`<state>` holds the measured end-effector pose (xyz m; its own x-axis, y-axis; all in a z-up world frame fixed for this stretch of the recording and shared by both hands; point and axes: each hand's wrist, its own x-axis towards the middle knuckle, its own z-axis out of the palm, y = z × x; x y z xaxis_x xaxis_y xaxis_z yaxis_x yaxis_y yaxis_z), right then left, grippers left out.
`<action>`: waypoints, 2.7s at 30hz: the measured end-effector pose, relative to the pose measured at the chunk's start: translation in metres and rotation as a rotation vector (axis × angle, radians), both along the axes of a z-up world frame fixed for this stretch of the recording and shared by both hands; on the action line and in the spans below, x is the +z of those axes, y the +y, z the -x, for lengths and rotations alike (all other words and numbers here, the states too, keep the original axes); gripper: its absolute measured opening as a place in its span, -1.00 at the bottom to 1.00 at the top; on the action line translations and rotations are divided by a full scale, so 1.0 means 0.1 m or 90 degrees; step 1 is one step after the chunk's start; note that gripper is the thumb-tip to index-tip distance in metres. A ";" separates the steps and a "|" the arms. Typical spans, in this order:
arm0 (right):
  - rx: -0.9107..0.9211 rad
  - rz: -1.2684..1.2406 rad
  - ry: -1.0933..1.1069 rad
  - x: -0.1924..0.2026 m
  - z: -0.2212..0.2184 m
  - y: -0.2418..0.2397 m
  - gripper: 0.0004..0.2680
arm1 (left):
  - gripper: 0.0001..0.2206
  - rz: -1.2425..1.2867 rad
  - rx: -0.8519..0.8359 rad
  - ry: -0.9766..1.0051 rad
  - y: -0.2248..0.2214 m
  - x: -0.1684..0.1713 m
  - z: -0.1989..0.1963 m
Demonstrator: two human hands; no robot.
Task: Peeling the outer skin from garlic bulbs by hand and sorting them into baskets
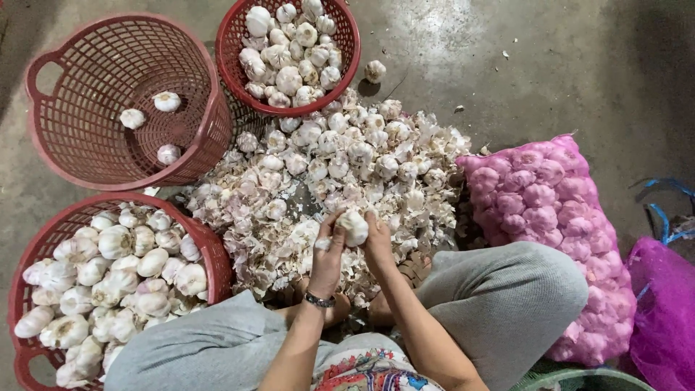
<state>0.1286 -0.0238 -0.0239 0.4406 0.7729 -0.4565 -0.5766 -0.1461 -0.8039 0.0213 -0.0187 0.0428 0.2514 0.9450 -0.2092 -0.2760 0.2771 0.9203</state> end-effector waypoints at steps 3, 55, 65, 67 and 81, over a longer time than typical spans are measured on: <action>-0.001 0.027 0.083 -0.54 -0.14 -0.03 -0.54 | -0.51 -0.105 -0.051 0.096 0.12 -0.06 0.08; 0.193 0.332 -0.377 -0.49 -0.11 -0.15 -0.76 | -0.70 -0.476 -0.241 0.653 0.84 -1.38 -0.37; 0.728 0.549 -0.780 -0.48 -0.52 -0.34 -0.79 | -0.79 -0.618 -0.776 0.896 0.41 -2.90 -1.68; 0.758 0.522 -0.773 -0.43 -0.44 -0.41 -0.79 | -0.79 -0.640 -0.733 0.870 0.23 -3.01 -1.58; 0.461 0.244 -0.556 -0.14 -0.47 -0.28 -0.70 | -0.57 -0.072 -0.124 0.482 0.37 -0.39 -0.28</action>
